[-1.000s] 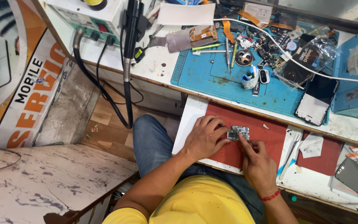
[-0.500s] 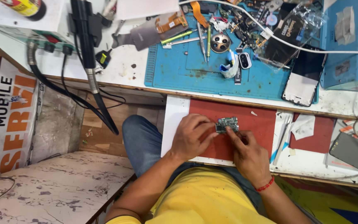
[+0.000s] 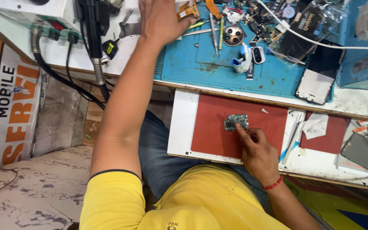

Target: The person repeatedly rubs a small circuit board with a cloth on a red mat. The person holds the board with one hand and wipes its surface with the other, occasionally repositioning the board. The work area is a cluttered electronics repair bench with tools and parts visible.

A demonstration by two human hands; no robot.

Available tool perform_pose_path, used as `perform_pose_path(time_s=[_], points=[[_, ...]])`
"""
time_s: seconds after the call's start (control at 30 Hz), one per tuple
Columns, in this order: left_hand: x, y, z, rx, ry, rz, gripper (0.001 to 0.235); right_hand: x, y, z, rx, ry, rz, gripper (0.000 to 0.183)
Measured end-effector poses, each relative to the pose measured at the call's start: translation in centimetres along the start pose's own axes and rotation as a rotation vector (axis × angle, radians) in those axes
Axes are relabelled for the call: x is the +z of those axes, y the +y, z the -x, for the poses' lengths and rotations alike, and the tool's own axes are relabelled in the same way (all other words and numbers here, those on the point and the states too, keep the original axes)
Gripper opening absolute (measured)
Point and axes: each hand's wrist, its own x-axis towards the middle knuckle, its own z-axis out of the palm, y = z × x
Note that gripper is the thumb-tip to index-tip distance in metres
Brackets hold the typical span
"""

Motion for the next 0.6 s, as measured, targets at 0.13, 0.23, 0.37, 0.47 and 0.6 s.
perform_pose_path(time_s=[0.13, 0.23, 0.37, 0.47, 0.6], points=[[0.9, 0.2, 0.2, 0.009, -0.032, -0.001, 0.061, 0.0, 0.1, -0.1, -0.034, 0.045, -0.027, 0.070], [0.8, -0.3, 1.8, 0.006, -0.126, -0.003, 0.046, 0.1, 0.2, 0.0, -0.023, 0.026, -0.026, 0.070], [-0.3, -1.9, 2.6, 0.054, -0.011, 0.111, 0.048, 0.1, 0.3, 0.0, 0.004, -0.010, -0.021, 0.066], [-0.5, -3.2, 2.5, -0.030, 0.122, 0.048, 0.053, 0.1, 0.3, -0.1, -0.024, 0.024, -0.029, 0.065], [1.3, -4.8, 2.6, -0.183, 0.139, -0.057, 0.031, 0.2, 0.2, 0.0, -0.023, 0.024, -0.020, 0.066]])
